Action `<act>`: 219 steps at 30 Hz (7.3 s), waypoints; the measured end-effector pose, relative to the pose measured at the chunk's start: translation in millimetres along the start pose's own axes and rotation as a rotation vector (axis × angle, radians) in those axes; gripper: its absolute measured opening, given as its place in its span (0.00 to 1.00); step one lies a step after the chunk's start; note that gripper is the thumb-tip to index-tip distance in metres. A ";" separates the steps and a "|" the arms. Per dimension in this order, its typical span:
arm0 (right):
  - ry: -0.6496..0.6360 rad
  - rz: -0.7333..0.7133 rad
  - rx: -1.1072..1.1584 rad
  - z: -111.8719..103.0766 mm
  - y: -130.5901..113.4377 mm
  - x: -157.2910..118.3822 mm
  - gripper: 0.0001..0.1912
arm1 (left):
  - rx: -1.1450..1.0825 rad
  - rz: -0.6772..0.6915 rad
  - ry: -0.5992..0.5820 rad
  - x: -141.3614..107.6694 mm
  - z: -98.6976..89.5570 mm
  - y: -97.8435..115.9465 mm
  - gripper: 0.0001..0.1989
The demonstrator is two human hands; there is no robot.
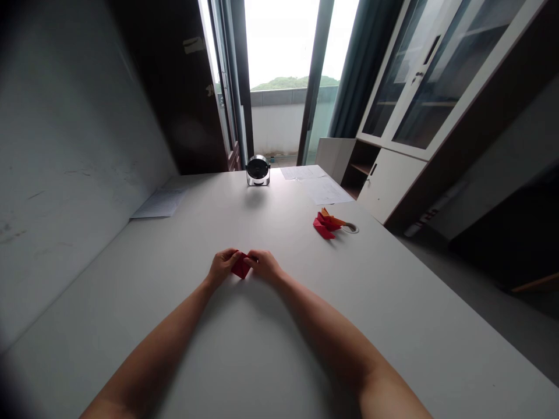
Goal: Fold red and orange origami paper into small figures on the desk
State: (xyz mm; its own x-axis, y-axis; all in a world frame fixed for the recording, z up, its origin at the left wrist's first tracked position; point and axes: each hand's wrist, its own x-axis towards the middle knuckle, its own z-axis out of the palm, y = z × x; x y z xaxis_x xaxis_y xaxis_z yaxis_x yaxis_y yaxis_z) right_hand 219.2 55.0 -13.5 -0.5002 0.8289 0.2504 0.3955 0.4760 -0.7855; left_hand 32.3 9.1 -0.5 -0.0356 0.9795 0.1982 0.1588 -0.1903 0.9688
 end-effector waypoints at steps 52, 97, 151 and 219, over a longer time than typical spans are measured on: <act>0.102 0.058 0.180 -9.2 -4.0 -9.6 0.24 | 0.153 0.017 -0.142 0.4 -2.5 -15.1 0.21; 0.074 0.090 0.236 -11.0 -9.4 -13.0 0.20 | -0.083 -0.009 -0.034 0.3 -4.5 -16.2 0.14; 0.100 0.040 0.346 -7.0 1.5 -10.7 0.14 | 0.238 0.098 0.001 -11.4 -0.3 -3.7 0.12; 0.178 0.091 0.325 -7.8 -8.7 -15.5 0.20 | -0.103 -0.042 -0.159 -7.1 -2.2 -3.2 0.18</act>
State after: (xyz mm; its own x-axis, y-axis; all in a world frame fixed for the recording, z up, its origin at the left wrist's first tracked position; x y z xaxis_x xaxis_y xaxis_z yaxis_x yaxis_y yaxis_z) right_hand 229.6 40.3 -6.1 -0.3218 0.9150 0.2434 0.1525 0.3038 -0.9405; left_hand 30.0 2.6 -4.6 0.1181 0.9832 0.1395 0.0581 -0.1471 0.9874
